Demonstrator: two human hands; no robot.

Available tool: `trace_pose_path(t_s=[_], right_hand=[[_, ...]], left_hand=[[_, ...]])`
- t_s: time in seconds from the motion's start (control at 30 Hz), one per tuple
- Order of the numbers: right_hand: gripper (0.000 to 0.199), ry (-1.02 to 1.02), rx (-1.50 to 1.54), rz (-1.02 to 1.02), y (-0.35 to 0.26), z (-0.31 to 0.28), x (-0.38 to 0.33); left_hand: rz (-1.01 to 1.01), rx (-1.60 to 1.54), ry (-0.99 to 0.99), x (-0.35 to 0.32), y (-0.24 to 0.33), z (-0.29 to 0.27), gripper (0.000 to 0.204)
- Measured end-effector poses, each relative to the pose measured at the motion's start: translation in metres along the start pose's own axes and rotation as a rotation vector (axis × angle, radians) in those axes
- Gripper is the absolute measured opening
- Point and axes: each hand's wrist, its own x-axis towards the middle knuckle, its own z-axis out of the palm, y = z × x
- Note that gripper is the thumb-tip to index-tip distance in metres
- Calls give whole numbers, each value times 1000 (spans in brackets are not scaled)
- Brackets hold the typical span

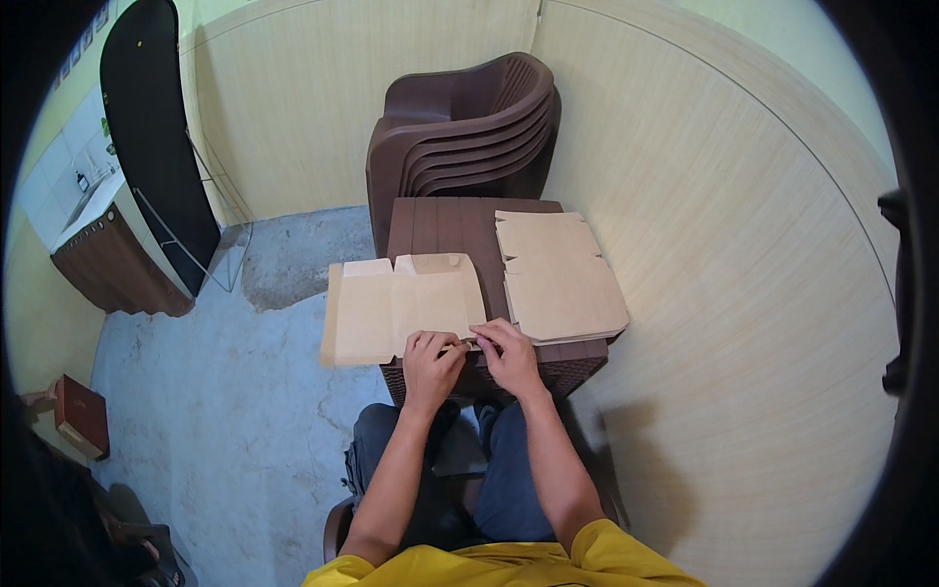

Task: The person assembles flat cardboard pieces into small boxes by hand. They fold the flaps, interlock the tabs, and secure the sides to form a finished box, then place it on a nearby chair before repeating the process with another piece.

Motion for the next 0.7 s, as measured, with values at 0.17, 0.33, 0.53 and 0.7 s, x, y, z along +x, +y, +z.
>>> trace_pose_path(t_s=[0.17, 0.33, 0.53, 0.7], right_hand=[[13, -127, -192, -54, -11, -12, 12], [8, -184, -383, -77, -22, -12, 15], [7, -223, -422, -39, -28, -9, 14], [7, -228, -400, -34, -28, -8, 13]], left_hand=[[74, 21, 75, -14, 0, 5, 23], [131, 17, 129, -16, 1, 8, 20], [130, 16, 162, -19, 2, 10, 20], [154, 39, 186, -22, 2, 12, 22]])
